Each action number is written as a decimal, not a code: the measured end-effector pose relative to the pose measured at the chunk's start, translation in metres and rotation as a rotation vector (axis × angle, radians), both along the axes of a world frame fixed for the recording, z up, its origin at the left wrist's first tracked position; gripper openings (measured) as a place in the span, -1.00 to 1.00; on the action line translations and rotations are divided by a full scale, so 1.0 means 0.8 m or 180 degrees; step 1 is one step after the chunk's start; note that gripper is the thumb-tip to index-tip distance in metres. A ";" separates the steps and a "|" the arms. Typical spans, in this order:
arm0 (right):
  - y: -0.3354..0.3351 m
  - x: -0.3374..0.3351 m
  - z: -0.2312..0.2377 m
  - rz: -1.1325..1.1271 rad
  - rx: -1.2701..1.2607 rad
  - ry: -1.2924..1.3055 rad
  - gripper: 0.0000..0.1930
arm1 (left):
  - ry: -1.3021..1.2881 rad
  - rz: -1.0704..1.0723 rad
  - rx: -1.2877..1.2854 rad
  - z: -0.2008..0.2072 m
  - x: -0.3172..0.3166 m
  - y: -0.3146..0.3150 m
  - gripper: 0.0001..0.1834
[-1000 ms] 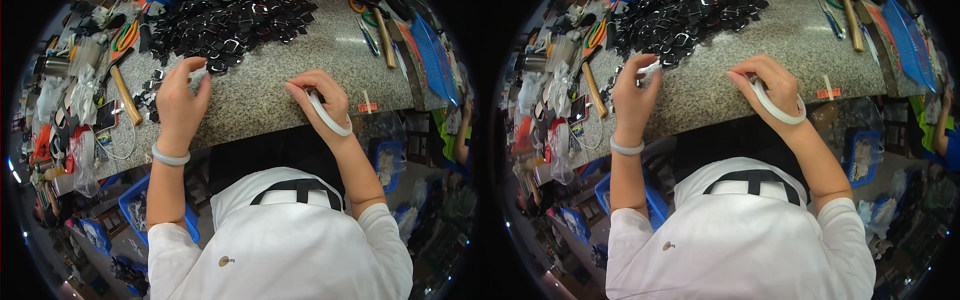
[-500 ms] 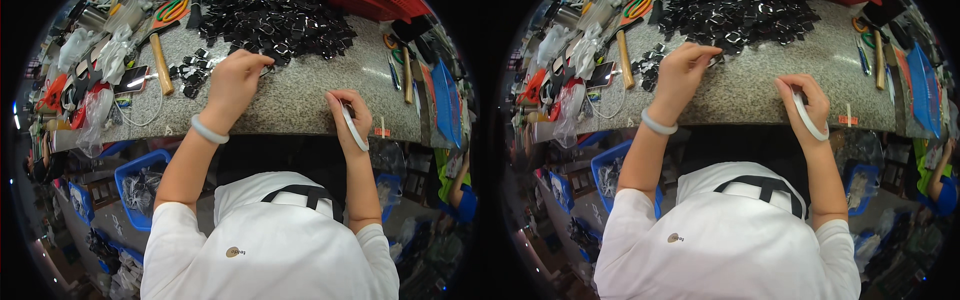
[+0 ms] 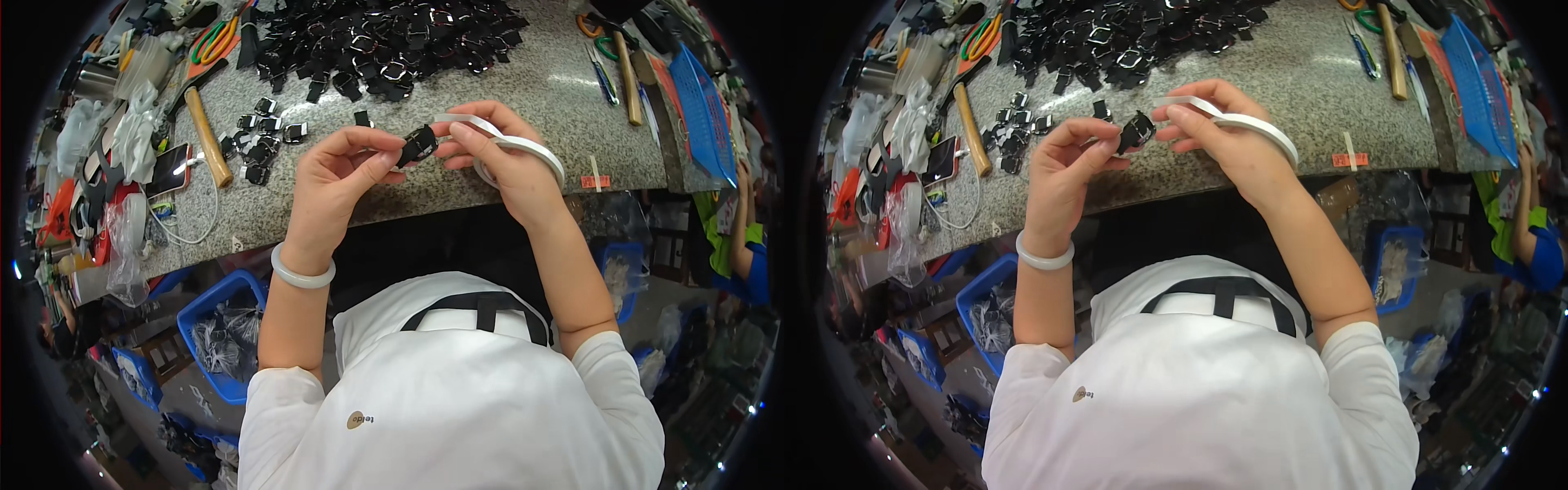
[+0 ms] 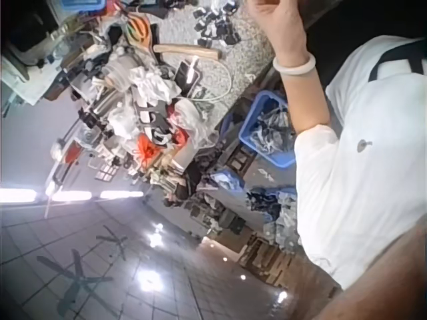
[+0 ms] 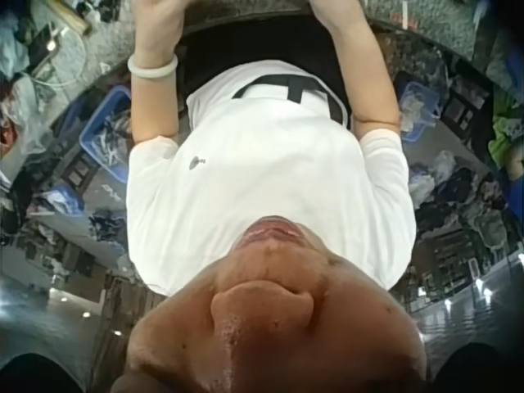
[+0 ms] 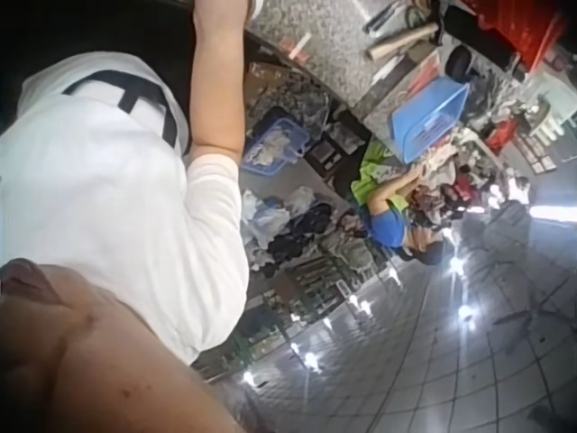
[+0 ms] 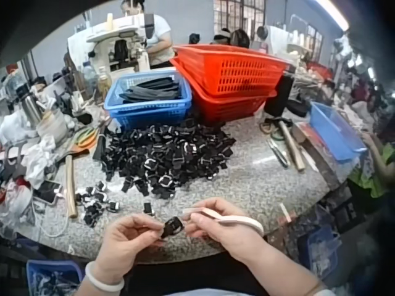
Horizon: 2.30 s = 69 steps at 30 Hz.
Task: The person retrieves baskets of parts and places them on the table, then applies adhesive tape to buckle straps by hand and arranges them on the workbench.
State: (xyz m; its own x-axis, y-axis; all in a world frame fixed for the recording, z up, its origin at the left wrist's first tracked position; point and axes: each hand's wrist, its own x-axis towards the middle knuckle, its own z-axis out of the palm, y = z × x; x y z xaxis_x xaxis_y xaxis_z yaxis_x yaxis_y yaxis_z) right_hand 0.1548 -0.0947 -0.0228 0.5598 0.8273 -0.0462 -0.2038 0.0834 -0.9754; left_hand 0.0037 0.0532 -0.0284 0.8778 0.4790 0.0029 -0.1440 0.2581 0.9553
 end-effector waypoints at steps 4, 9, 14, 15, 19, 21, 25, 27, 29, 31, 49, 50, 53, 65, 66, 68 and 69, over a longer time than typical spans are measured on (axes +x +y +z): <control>-0.002 -0.002 -0.001 0.0175 0.0054 0.0382 -0.74 | -0.0168 -0.0035 0.0092 -0.004 0.000 -0.008 -0.85; -0.005 -0.010 -0.002 0.0388 0.0031 0.0535 -0.72 | 0.0246 -0.0142 0.0264 0.007 -0.001 -0.015 -0.84; -0.005 -0.026 -0.004 0.0057 0.0131 0.0032 -0.67 | 0.0205 -0.0027 -0.0009 0.005 0.000 -0.024 -0.82; -0.005 -0.030 -0.005 -0.0232 0.0181 -0.0437 -0.65 | 0.0135 -0.0010 -0.0179 0.002 0.000 -0.025 -0.81; -0.009 -0.038 -0.011 -0.0786 0.0088 -0.2307 -0.65 | 0.0121 0.0127 -0.0294 0.000 0.001 -0.041 -0.79; -0.008 -0.039 -0.009 -0.0848 0.0219 -0.2699 -0.64 | 0.0098 0.0407 -0.0123 0.001 0.000 -0.048 -0.80; -0.007 -0.036 -0.013 -0.0913 0.0560 -0.3452 -0.63 | 0.0008 0.0659 0.0819 0.001 0.002 -0.054 -0.83; -0.009 -0.035 -0.014 -0.0819 0.0728 -0.3682 -0.63 | 0.0059 0.0823 0.0754 -0.003 0.001 -0.052 -0.86; -0.015 -0.041 -0.006 -0.0705 0.0662 -0.3066 -0.62 | 0.0064 0.0718 0.0206 -0.002 -0.003 -0.047 -0.86; -0.020 -0.040 -0.001 -0.0404 0.0582 -0.1822 -0.53 | -0.0070 0.0499 -0.0507 0.003 -0.006 -0.045 -0.85; -0.025 -0.027 0.003 0.0200 0.0158 0.0233 -0.66 | 0.0092 0.0544 -0.0353 0.009 -0.016 -0.053 -0.90; -0.025 -0.028 0.003 0.0179 0.0143 0.0234 -0.65 | 0.0089 0.0541 -0.0355 0.010 -0.017 -0.054 -0.90; -0.027 -0.029 0.006 0.0337 0.0150 0.0150 -0.67 | -0.0068 0.0624 0.0329 0.012 -0.018 -0.058 -0.89; -0.025 -0.040 -0.002 -0.0094 0.0279 0.0489 -0.68 | 0.0046 0.0517 -0.1346 0.004 -0.016 -0.080 -0.73; -0.024 -0.042 -0.001 -0.0082 0.0278 0.0480 -0.68 | 0.0035 0.0526 -0.1347 0.003 -0.015 -0.082 -0.73; -0.024 -0.045 0.001 -0.0155 0.0343 0.0756 -0.68 | 0.0029 0.0603 -0.1635 0.002 -0.013 -0.086 -0.73; -0.023 -0.046 0.002 -0.0150 0.0342 0.0751 -0.68 | -0.0002 0.0630 -0.1675 0.001 -0.013 -0.087 -0.74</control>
State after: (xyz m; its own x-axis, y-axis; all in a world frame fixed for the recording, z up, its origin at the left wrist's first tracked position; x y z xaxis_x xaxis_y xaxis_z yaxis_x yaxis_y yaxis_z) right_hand 0.1181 -0.1135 -0.0211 0.5820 0.8078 -0.0932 -0.4180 0.1988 -0.8864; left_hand -0.0069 -0.0163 -0.0274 0.7711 0.5717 -0.2804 -0.2387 0.6679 0.7050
